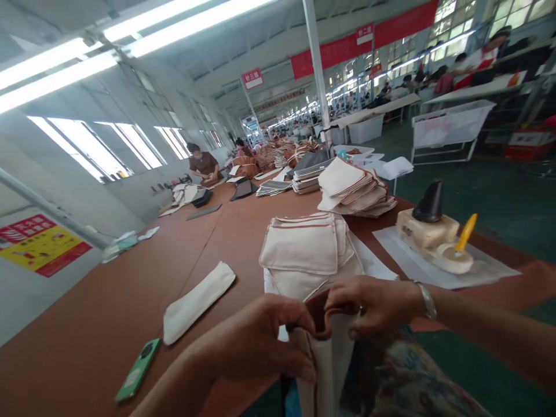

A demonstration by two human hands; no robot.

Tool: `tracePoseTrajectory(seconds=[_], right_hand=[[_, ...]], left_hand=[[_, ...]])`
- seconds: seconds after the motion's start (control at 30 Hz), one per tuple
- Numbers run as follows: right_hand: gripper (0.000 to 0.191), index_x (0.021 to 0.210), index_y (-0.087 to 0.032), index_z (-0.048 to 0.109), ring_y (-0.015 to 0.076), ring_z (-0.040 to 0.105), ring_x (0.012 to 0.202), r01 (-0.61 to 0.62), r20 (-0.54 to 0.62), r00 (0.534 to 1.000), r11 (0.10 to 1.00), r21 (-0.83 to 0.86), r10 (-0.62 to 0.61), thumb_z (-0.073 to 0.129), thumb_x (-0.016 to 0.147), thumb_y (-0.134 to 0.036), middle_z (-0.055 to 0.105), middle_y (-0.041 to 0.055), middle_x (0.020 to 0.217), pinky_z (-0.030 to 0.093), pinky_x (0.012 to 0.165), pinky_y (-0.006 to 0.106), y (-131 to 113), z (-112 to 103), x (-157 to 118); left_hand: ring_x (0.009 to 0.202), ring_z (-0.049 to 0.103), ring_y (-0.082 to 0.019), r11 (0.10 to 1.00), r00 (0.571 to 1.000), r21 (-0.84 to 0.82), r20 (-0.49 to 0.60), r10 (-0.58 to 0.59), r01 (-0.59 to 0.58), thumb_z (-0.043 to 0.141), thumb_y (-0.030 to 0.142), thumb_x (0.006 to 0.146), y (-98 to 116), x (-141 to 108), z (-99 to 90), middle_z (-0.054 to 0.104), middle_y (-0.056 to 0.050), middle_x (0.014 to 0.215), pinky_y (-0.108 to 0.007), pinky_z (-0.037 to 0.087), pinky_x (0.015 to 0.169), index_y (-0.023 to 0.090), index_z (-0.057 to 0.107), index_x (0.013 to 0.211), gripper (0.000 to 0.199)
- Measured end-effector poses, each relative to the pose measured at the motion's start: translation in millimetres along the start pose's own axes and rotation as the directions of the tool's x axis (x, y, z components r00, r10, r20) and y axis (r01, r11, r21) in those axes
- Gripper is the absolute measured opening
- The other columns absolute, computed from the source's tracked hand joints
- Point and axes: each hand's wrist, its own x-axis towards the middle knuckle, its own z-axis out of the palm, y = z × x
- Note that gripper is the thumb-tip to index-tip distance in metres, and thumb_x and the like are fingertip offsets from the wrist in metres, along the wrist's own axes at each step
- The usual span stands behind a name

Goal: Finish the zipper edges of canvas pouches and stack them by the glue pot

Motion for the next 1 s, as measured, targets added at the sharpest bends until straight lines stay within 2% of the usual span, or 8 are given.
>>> tracePoseTrajectory(seconds=[0.1,0.2,0.3,0.47,0.53,0.73,0.9,1.0], right_hand=[[0.04,0.118,-0.015,0.058,0.0173,0.053,0.085,-0.024,0.007,1.0,0.969,0.245,0.023,0.066,0.085,-0.036,0.059,0.0051,0.099,0.044,0.074,0.027,-29.7,5.1,-2.0],[0.027,0.1,-0.015,0.054,0.0121,0.042,0.07,-0.048,-0.041,0.997,0.932,0.358,0.067,0.065,0.086,-0.035,0.049,-0.0012,0.082,0.038,0.063,0.023,-37.8,15.0,-8.8],[0.024,0.088,-0.016,0.049,0.0109,0.035,0.066,-0.068,-0.132,0.983,0.927,0.369,0.124,0.061,0.09,-0.037,0.042,-0.0034,0.076,0.031,0.057,0.022,-27.8,24.0,-16.0],[0.016,0.085,-0.016,0.052,0.0122,0.043,0.071,-0.076,-0.308,0.946,0.992,0.101,0.104,0.053,0.094,-0.029,0.051,-0.0005,0.08,0.036,0.062,0.022,-18.3,26.9,-22.3],[0.017,0.084,-0.016,0.053,0.0126,0.045,0.071,-0.071,-0.332,0.938,0.994,0.087,0.096,0.053,0.094,-0.03,0.053,0.0001,0.079,0.037,0.063,0.022,-18.4,26.4,-23.2],[0.024,0.08,-0.016,0.056,0.0133,0.045,0.069,-0.091,-0.353,0.92,0.968,0.233,0.172,0.049,0.095,-0.033,0.052,0.0001,0.074,0.034,0.06,0.022,-8.2,24.2,-24.3],[0.026,0.073,-0.017,0.05,0.0107,0.032,0.059,-0.147,-0.274,0.895,0.813,0.563,0.352,0.051,0.091,-0.035,0.039,-0.0034,0.065,0.026,0.053,0.022,8.8,17.4,-21.0],[0.032,0.072,-0.017,0.046,0.0106,0.03,0.06,-0.126,-0.296,0.888,0.804,0.581,0.353,0.05,0.093,-0.04,0.038,-0.0036,0.066,0.026,0.053,0.023,11.2,12.7,-19.6]], left_hand=[[0.07,0.047,-0.012,0.996,1.0,-0.09,-0.001,-0.019,0.019,0.085,0.024,0.063,1.3,21.2,20.5,0.059,0.003,0.075,-0.02,0.039,0.063,0.015,0.068,0.084,0.029],[0.065,0.042,-0.01,0.99,1.0,-0.138,-0.003,-0.002,0.001,0.088,0.024,0.059,-4.8,37.7,28.5,0.055,0.004,0.068,-0.019,0.034,0.058,0.013,0.065,0.075,0.03],[0.063,0.039,-0.009,0.985,1.0,-0.172,-0.019,-0.021,0.018,0.09,0.028,0.056,-12.1,48.2,28.1,0.052,0.005,0.066,-0.02,0.028,0.053,0.014,0.063,0.076,0.036],[0.063,0.039,-0.01,0.986,0.999,-0.166,-0.045,-0.012,0.004,0.087,0.036,0.061,-21.2,63.2,27.6,0.051,0.004,0.068,-0.022,0.025,0.054,0.013,0.065,0.085,0.039],[0.062,0.037,-0.01,0.981,0.997,-0.192,-0.071,-0.017,0.003,0.083,0.039,0.066,-23.2,69.9,30.7,0.049,0.003,0.068,-0.024,0.024,0.054,0.012,0.065,0.082,0.036],[0.059,0.034,-0.009,0.955,0.995,-0.295,-0.072,-0.063,0.039,0.082,0.04,0.064,-25.5,82.9,36.7,0.046,0.003,0.061,-0.025,0.024,0.054,0.012,0.062,0.068,0.035],[0.06,0.04,-0.01,0.916,0.996,-0.398,-0.046,-0.071,0.047,0.083,0.039,0.064,-32.3,89.0,34.2,0.053,0.0,0.065,-0.025,0.028,0.057,0.011,0.065,0.074,0.035],[0.059,0.042,-0.01,0.91,0.996,-0.412,-0.044,-0.072,0.047,0.08,0.036,0.069,-40.8,91.9,35.4,0.055,-0.001,0.066,-0.024,0.028,0.056,0.011,0.065,0.076,0.029]])
